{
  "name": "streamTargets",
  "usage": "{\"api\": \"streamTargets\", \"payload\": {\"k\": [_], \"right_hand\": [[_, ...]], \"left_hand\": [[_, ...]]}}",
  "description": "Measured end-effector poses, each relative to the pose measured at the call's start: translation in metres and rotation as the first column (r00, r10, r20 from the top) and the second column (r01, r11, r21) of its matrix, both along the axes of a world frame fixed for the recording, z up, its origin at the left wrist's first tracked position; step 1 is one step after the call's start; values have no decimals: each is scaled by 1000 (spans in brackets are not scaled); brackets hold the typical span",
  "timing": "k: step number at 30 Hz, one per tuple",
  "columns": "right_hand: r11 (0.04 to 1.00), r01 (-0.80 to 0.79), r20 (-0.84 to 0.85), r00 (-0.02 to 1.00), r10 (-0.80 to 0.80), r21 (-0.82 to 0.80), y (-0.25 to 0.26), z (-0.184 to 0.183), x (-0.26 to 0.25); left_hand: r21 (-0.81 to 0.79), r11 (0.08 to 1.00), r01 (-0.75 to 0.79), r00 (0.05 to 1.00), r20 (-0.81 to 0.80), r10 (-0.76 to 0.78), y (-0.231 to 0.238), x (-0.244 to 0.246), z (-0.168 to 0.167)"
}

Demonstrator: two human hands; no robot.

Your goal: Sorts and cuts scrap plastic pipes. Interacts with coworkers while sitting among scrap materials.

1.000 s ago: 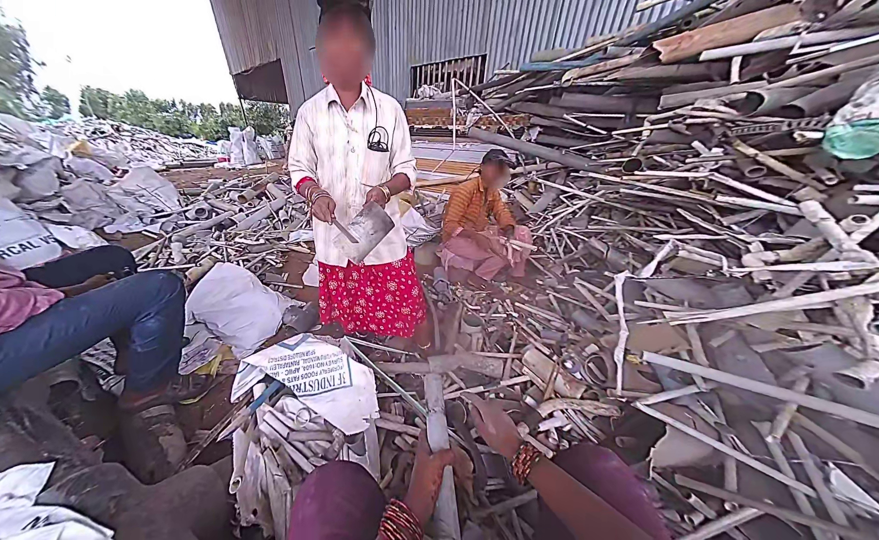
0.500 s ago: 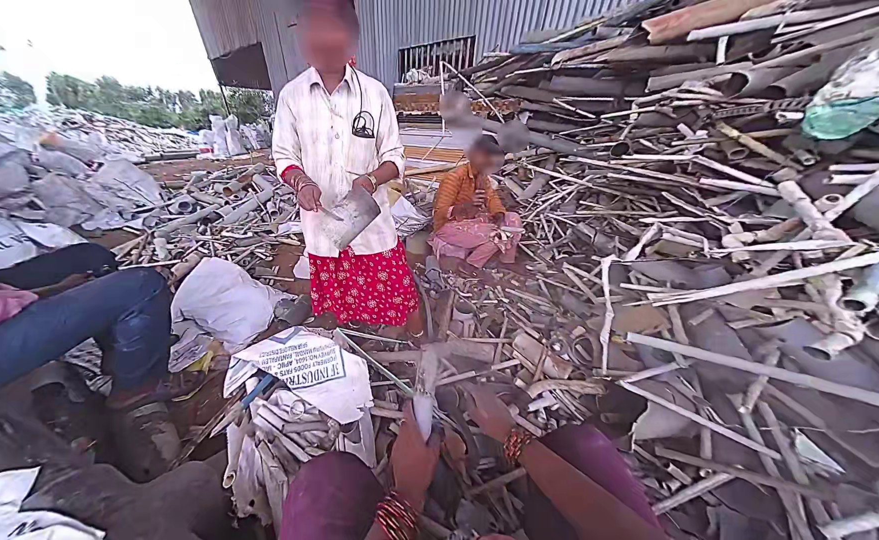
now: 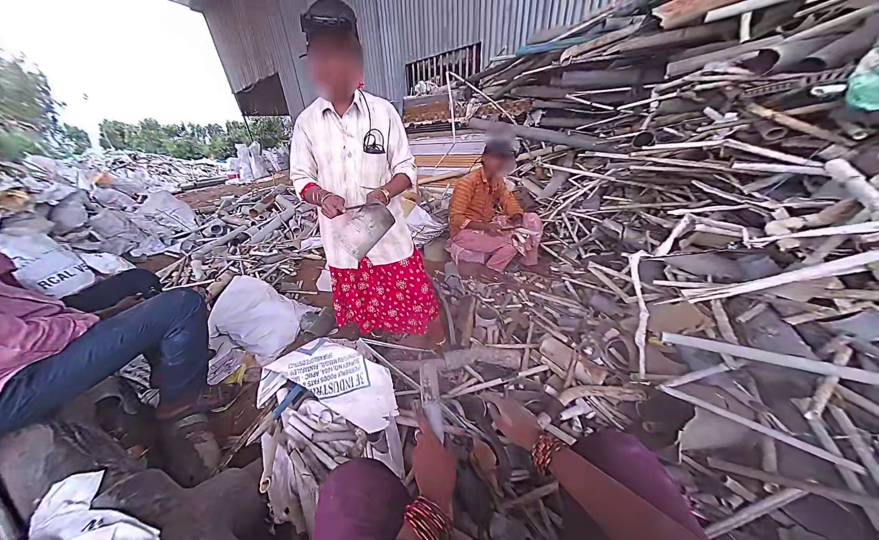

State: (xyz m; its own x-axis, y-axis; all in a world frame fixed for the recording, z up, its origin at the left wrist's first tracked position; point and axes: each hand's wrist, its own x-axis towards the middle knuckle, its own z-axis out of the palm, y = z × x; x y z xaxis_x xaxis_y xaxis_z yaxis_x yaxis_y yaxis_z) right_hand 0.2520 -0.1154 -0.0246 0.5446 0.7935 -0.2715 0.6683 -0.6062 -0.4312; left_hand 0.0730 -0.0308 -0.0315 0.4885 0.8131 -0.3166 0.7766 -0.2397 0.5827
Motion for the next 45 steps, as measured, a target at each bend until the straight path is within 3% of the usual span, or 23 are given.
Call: {"api": "streamTargets", "payload": {"k": [4,22,26,34,40,45], "right_hand": [[1000,22,14,1000,-22,-12,-3,-1,6],[1000,-22,-18,1000,22,-12,6,-7,-2],[1000,-31,-22,999,31,6,5,-6,-2],[1000,-15,2,1000,15,-22,0,-4,-2],[993,-16,-31,999,19,119,12,0,-11],[996,-15,-96,995,24,91,3,24,-16]], "left_hand": [[-63,998,3,1000,23,-1,-2,4,-1],[-81,997,-4,999,34,7,5,0,-1],[-57,998,4,999,45,-1,-2,-5,12],[-129,992,19,999,41,-13,0,-1,-5],[-245,965,93,966,256,-28,11,-12,-20],[-377,913,154,922,387,5,3,-2,-45]]}}
